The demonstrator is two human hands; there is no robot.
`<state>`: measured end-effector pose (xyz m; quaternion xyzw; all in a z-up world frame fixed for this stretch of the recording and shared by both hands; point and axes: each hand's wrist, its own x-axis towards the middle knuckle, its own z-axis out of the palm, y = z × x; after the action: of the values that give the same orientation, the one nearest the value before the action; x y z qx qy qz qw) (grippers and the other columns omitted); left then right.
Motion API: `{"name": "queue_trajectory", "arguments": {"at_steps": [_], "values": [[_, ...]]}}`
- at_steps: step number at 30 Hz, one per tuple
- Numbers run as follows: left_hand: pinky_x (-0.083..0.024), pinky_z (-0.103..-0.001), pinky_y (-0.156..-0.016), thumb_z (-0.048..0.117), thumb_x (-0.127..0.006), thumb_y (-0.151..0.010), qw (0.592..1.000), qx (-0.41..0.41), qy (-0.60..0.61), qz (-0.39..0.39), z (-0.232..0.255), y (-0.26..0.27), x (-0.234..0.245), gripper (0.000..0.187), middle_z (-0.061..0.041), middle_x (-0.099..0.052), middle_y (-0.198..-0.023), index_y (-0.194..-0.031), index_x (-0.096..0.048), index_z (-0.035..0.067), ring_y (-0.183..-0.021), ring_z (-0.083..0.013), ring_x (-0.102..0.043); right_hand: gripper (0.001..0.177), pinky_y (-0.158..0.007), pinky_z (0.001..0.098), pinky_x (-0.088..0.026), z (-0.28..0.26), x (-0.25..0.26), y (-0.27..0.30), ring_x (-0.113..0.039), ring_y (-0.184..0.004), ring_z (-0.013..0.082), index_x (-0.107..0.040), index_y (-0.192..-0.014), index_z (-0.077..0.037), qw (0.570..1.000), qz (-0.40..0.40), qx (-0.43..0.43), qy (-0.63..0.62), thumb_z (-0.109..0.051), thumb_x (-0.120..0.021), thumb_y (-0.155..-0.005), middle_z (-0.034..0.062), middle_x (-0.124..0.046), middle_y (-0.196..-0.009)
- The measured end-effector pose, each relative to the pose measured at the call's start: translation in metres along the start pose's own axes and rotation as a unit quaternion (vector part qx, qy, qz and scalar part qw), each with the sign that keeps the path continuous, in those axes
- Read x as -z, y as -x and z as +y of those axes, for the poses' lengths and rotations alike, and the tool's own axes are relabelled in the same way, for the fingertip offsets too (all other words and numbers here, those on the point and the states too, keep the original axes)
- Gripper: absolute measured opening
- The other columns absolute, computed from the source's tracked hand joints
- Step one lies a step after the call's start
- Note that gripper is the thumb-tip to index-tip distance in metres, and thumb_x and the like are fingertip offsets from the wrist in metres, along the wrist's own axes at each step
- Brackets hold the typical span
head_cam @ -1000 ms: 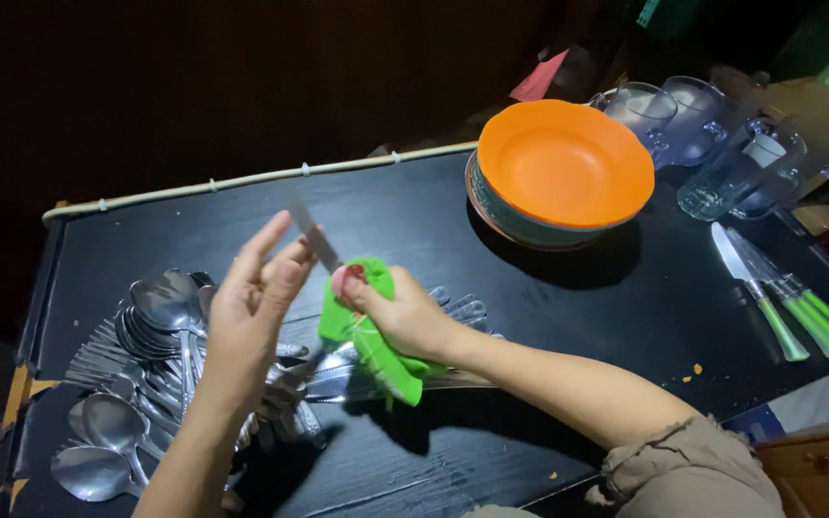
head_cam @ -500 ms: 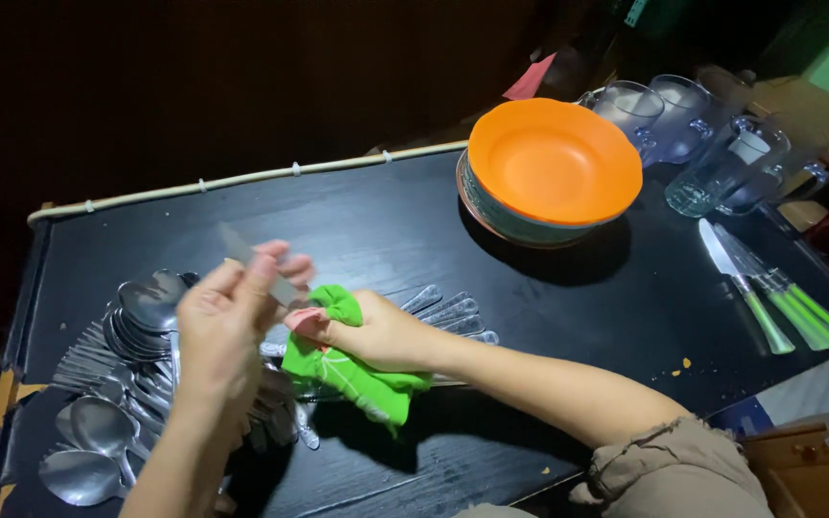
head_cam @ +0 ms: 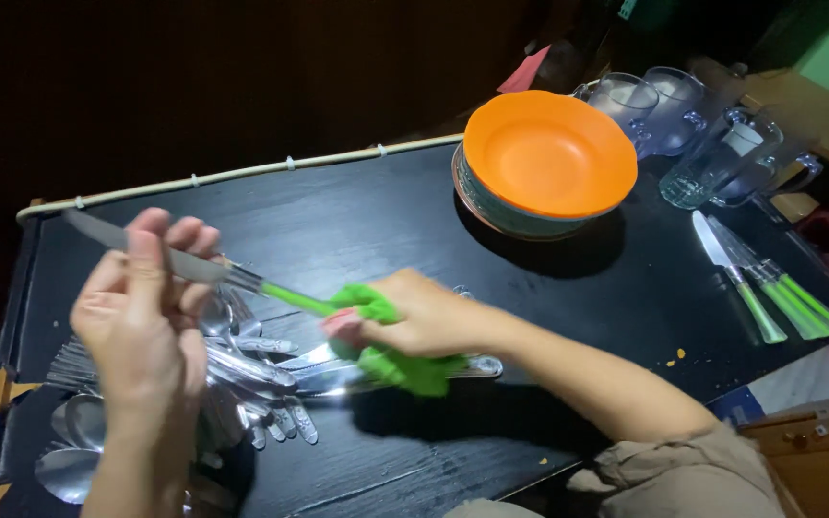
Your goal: The recorder is wiping orange plates and a large amount of metal cutlery using a green cloth.
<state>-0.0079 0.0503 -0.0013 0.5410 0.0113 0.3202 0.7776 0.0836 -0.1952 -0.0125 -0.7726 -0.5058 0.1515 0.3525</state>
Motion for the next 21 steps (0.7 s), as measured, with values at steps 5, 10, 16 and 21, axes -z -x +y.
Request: {"name": "queue_trajectory", "arguments": {"at_steps": [5, 10, 16, 21], "values": [[-0.062, -0.025, -0.079, 0.02, -0.058, -0.115, 0.997, -0.014, 0.068, 0.04, 0.0, 0.003, -0.007, 0.024, -0.016, -0.072, -0.119, -0.125, -0.064, -0.001, -0.105, -0.0208, -0.075, 0.027, -0.07, 0.0302, -0.06, -0.031, 0.04, 0.041, -0.075, -0.079, 0.0161, -0.072, -0.119, -0.017, 0.985, 0.137, 0.01, 0.109, -0.027, -0.068, -0.094, 0.0026, -0.077, -0.095], [-0.06, -0.028, -0.08, 0.021, -0.058, -0.107, 0.995, 0.092, 0.007, 0.035, -0.023, 0.065, -0.077, 0.029, -0.015, -0.075, -0.112, -0.122, -0.062, -0.004, -0.099, -0.0204, -0.074, 0.05, -0.075, 0.0371, -0.059, -0.057, 0.01, 0.075, -0.074, -0.09, 0.0258, -0.066, -0.126, -0.014, 0.956, 0.23, 0.028, 0.178, -0.015, -0.078, -0.077, 0.0063, -0.076, -0.108], [-0.05, -0.036, -0.108, 0.017, -0.055, -0.098, 0.963, 0.181, 0.004, -0.2, -0.03, 0.087, -0.098, 0.05, -0.018, -0.062, -0.142, -0.145, -0.048, -0.001, -0.13, -0.0258, -0.062, 0.034, -0.072, 0.0383, -0.058, -0.055, 0.047, 0.168, -0.075, -0.086, 0.0278, -0.072, -0.113, -0.02, 0.938, 0.253, -0.154, 0.178, -0.031, -0.082, -0.081, 0.0046, -0.076, -0.094], [-0.048, -0.04, -0.111, 0.015, -0.044, -0.104, 0.969, 0.175, -0.089, -0.15, -0.043, 0.071, -0.09, 0.043, -0.02, -0.062, -0.14, -0.143, -0.051, -0.003, -0.134, -0.0279, -0.06, 0.036, -0.065, 0.0501, -0.054, -0.008, 0.094, 0.261, -0.071, -0.078, 0.0378, -0.075, -0.11, -0.028, 0.749, 0.306, -0.483, 0.335, -0.05, -0.075, -0.081, 0.0127, -0.074, -0.082]]}}
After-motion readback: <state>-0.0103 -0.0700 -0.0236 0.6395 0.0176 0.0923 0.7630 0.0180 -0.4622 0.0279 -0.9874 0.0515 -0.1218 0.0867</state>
